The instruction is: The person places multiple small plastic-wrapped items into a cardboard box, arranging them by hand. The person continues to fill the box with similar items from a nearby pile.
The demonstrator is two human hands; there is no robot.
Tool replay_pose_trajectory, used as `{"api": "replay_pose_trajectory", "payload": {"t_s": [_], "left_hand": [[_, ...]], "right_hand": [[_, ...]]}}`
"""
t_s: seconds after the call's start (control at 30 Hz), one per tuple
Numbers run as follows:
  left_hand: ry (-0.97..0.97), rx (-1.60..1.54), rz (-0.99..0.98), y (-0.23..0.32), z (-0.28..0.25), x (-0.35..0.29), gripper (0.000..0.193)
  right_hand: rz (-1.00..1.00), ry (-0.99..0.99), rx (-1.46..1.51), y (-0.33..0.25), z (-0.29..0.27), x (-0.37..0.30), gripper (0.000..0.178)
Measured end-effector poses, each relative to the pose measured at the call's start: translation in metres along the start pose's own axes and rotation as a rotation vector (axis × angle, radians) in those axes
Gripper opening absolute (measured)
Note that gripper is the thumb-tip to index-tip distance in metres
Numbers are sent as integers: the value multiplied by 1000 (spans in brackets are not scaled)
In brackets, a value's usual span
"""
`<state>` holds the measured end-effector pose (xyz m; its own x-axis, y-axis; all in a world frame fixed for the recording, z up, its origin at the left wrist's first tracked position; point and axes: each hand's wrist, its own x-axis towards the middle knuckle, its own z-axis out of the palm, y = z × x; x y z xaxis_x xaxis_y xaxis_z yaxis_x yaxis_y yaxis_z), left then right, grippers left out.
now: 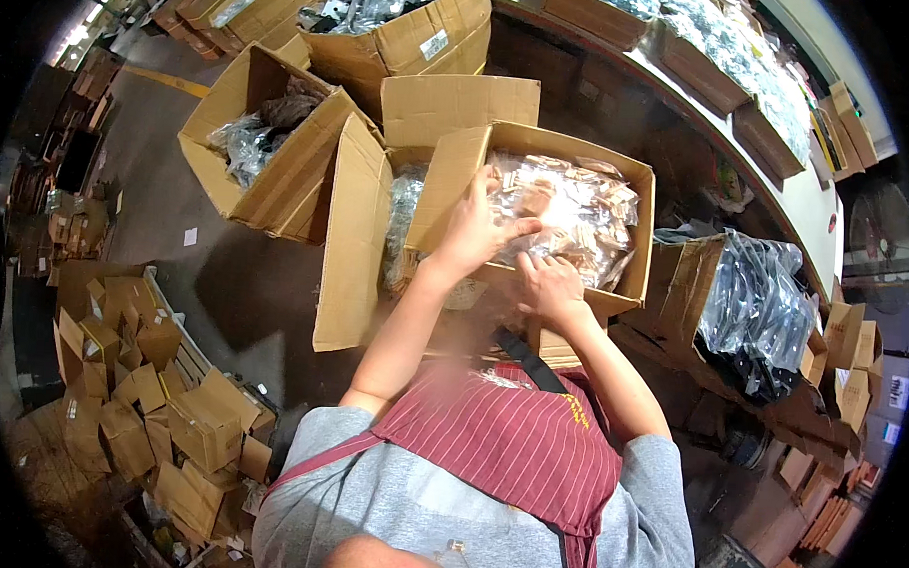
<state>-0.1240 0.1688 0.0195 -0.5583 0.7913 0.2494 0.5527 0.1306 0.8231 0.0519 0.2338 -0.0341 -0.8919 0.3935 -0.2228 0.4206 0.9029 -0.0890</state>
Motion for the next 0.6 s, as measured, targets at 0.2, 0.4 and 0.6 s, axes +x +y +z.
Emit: {"api": "replay_pose_trajectory", "payload": {"t_s": [0.2,0.4,0.6], "left_hand": [[248,-56,-314,-104,-52,-41,61],[-399,697,-640,-210,-26,-107,75],[-579,863,-441,-247,-15,-110,70]], "right_hand": [[-25,123,45,4,-1,-5,56],[-98,316,51,-9,3,2,29],[-69,285,47,-8,0,-2,30]]}}
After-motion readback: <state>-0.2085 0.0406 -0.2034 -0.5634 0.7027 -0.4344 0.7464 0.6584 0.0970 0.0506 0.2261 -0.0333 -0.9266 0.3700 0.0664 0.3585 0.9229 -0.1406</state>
